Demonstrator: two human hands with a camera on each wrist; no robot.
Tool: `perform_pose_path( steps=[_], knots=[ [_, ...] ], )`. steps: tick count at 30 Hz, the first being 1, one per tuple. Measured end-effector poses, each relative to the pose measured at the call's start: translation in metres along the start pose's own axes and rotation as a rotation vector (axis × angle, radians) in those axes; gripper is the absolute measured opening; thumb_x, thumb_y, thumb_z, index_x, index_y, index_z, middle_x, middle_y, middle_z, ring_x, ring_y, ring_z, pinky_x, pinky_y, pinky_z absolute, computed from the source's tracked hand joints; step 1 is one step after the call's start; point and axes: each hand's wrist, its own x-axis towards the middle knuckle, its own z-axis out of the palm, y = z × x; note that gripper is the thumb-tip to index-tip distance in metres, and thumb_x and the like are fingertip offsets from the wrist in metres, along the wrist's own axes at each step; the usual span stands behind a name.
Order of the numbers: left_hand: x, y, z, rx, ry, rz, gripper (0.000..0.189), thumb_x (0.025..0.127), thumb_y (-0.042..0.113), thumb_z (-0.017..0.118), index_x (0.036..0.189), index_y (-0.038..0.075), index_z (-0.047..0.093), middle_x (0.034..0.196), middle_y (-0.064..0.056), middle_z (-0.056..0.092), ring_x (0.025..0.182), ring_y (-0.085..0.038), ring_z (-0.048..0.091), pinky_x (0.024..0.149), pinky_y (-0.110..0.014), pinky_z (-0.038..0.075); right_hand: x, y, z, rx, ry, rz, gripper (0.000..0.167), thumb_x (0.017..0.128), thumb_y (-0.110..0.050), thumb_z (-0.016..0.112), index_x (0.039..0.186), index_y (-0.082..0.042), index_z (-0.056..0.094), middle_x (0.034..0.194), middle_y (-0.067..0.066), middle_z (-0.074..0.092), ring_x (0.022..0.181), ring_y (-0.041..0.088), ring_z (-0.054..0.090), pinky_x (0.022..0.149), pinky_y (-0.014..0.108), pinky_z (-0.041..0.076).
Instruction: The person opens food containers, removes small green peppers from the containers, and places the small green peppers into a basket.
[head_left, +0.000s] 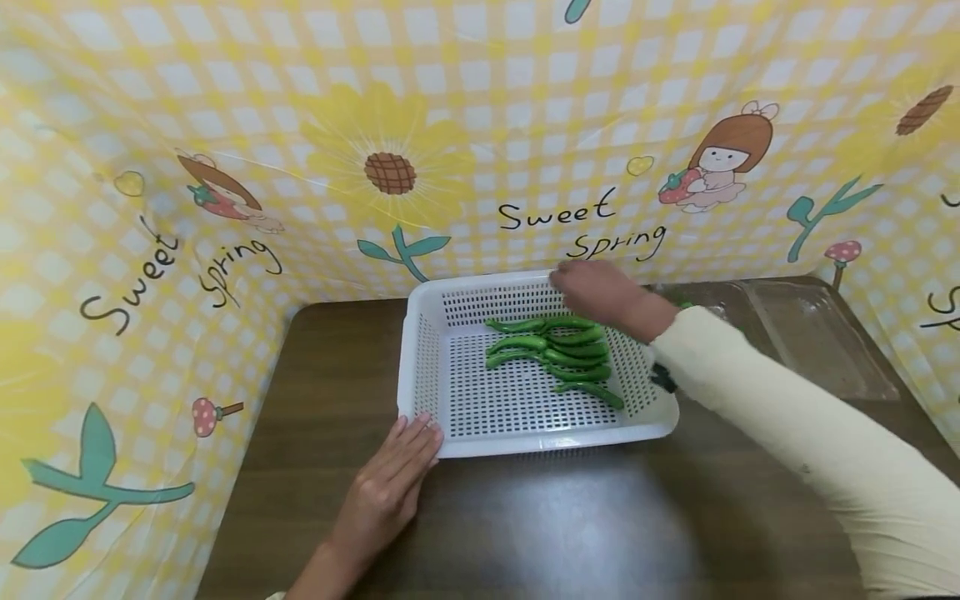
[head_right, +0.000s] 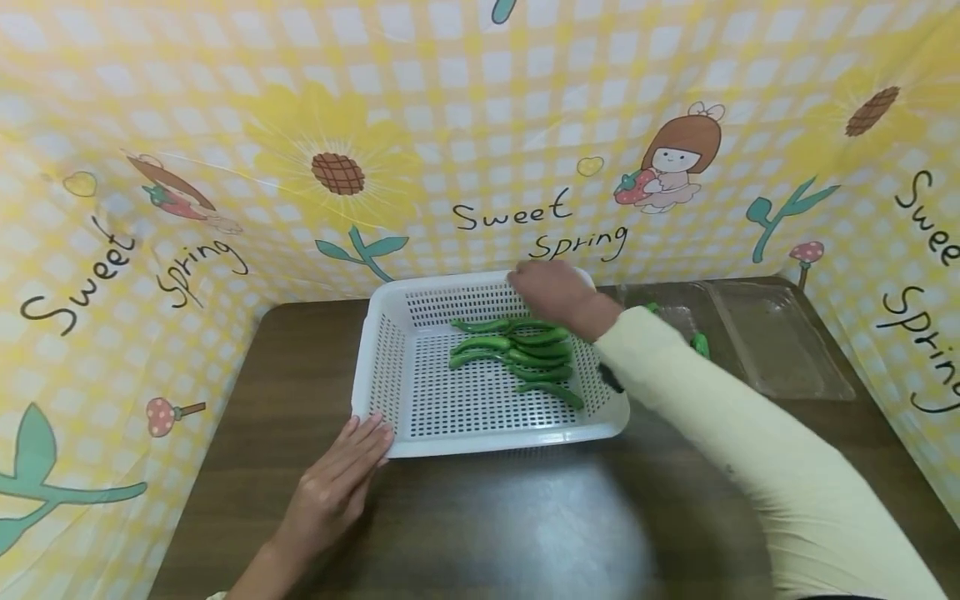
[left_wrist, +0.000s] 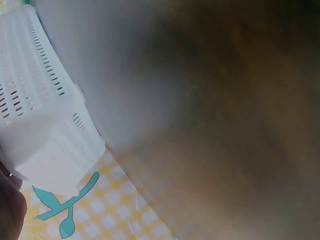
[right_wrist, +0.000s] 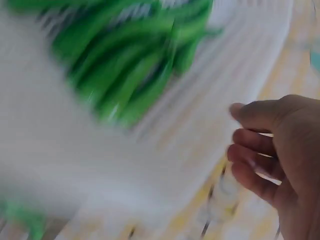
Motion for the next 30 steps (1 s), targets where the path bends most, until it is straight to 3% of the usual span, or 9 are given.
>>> perform_pose_path(
  steps=[5,9,12,15,19,24,30],
  knots=[
    [-0.002,-0.002,0.001,0.001,0.039,0.013,0.031,0.107,0.017,0.054,0.121,-0.003,0.072,0.123,-0.021,0.073,0.116,-0.038,0.071,0.121,-0.042,0.044,-0.041,0.062,-0.003,-0.03,0.129,0.078,0.017,0.093,-0.005,0.068,0.109,-0.002,0.068,0.104,0.015,0.069,0.091,0.033,0.067,0.072,0.047,0.062],
    [-0.002,-0.002,0.002,0.0,0.042,0.012,0.03,0.107,0.017,0.054,0.12,-0.003,0.073,0.122,-0.021,0.073,0.115,-0.038,0.071,0.121,-0.041,0.045,-0.077,0.099,0.01,-0.007,0.136,0.129,0.008,0.094,-0.003,0.068,0.102,-0.003,0.068,0.098,0.014,0.066,0.088,0.031,0.064,0.07,0.046,0.061],
    [-0.001,-0.003,0.004,-0.003,0.044,0.015,0.031,0.107,0.017,0.054,0.117,-0.004,0.074,0.122,-0.021,0.073,0.114,-0.038,0.072,0.12,-0.042,0.045,-0.101,0.118,0.028,-0.007,0.126,0.091,0.004,0.096,0.0,0.066,0.097,-0.003,0.069,0.089,0.01,0.062,0.079,0.026,0.059,0.062,0.041,0.055],
    [0.0,-0.003,0.006,-0.012,0.04,0.017,0.031,0.107,0.017,0.054,0.118,-0.005,0.074,0.122,-0.021,0.073,0.114,-0.038,0.072,0.12,-0.042,0.045,-0.119,0.131,0.047,-0.022,0.118,0.01,0.011,0.091,0.004,0.071,0.098,-0.003,0.069,0.091,0.008,0.062,0.079,0.023,0.059,0.061,0.04,0.054],
    [0.0,-0.003,0.004,-0.007,0.036,0.015,0.031,0.107,0.017,0.053,0.118,-0.004,0.074,0.122,-0.021,0.073,0.115,-0.038,0.072,0.12,-0.042,0.045,-0.125,0.134,0.068,-0.016,0.097,-0.071,0.028,0.083,0.005,0.079,0.107,-0.004,0.07,0.107,0.009,0.066,0.095,0.024,0.065,0.073,0.042,0.061],
    [0.001,-0.002,0.003,-0.005,0.038,0.022,0.031,0.108,0.017,0.053,0.118,-0.005,0.073,0.122,-0.022,0.073,0.115,-0.038,0.071,0.12,-0.041,0.045,-0.121,0.131,0.082,-0.048,0.07,-0.112,0.021,0.09,0.007,0.071,0.106,-0.007,0.07,0.104,0.006,0.065,0.092,0.021,0.061,0.072,0.038,0.058],
    [0.002,-0.003,0.004,0.001,0.06,0.057,0.03,0.107,0.014,0.054,0.117,-0.006,0.073,0.121,-0.023,0.073,0.114,-0.039,0.072,0.119,-0.043,0.047,-0.117,0.129,0.091,-0.026,0.04,-0.042,0.021,0.091,0.008,0.07,0.105,-0.006,0.069,0.106,0.007,0.066,0.088,0.019,0.06,0.063,0.034,0.056]
  ],
)
